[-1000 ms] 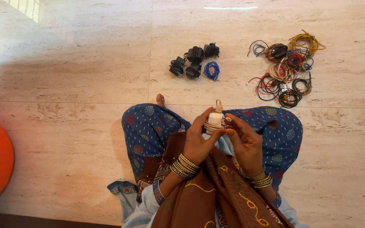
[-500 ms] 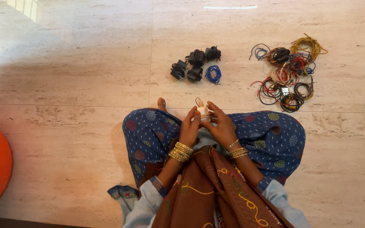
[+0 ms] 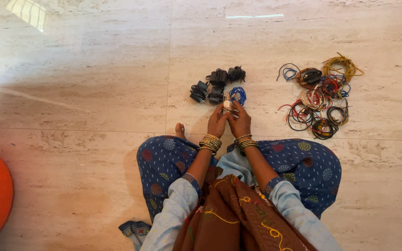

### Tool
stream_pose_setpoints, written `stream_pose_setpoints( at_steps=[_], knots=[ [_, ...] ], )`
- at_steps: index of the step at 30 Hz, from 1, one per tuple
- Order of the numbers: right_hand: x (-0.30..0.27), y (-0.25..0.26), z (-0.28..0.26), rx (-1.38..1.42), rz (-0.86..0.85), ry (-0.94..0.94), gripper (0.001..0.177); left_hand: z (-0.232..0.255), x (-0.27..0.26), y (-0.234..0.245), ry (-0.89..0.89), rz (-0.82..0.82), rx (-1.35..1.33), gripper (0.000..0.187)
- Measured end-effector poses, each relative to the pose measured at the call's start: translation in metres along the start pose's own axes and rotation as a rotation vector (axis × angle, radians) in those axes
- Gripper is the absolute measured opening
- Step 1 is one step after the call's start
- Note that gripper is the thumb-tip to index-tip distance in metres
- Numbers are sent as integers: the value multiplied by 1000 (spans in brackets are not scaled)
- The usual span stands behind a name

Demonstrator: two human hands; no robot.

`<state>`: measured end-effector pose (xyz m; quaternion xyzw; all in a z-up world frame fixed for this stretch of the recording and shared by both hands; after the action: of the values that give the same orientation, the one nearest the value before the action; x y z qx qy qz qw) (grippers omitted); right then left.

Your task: The person sits on the floor and organizes a pile of cables and power adapters. They pick up individual cables, untangle them, and coil them neatly by hand. The person handles several different colored cables and power bricks, placing each finished bundle on the floor.

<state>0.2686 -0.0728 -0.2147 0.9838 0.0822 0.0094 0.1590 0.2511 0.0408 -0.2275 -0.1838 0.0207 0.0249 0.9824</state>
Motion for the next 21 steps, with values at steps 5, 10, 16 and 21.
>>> stream_pose_setpoints(
  at_steps=[5,10,16,21],
  knots=[
    [19,0,-17,-159,27,65,58,-8,8,16,215,127,490,62],
    [18,7,-37,-343,5,90,59,-6,2,19,70,162,601,61],
    [-14,41,-29,-370,57,128,47,-8,-22,11,50,191,652,54],
    [-13,105,-3,-370,207,95,42,-5,-46,-10,-14,79,811,38]
  ],
)
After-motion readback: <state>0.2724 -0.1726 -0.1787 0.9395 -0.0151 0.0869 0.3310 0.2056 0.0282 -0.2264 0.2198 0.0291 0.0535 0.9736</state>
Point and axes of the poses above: each hand's wrist, its own x-axis towards the middle knuckle, its own y-axis out of the back of the hand, z = x × y, the point moved 4 cm from there along x, towards the middle knuckle, and after that the axes turned 7 degrees about -z, right-handed, at the moved point
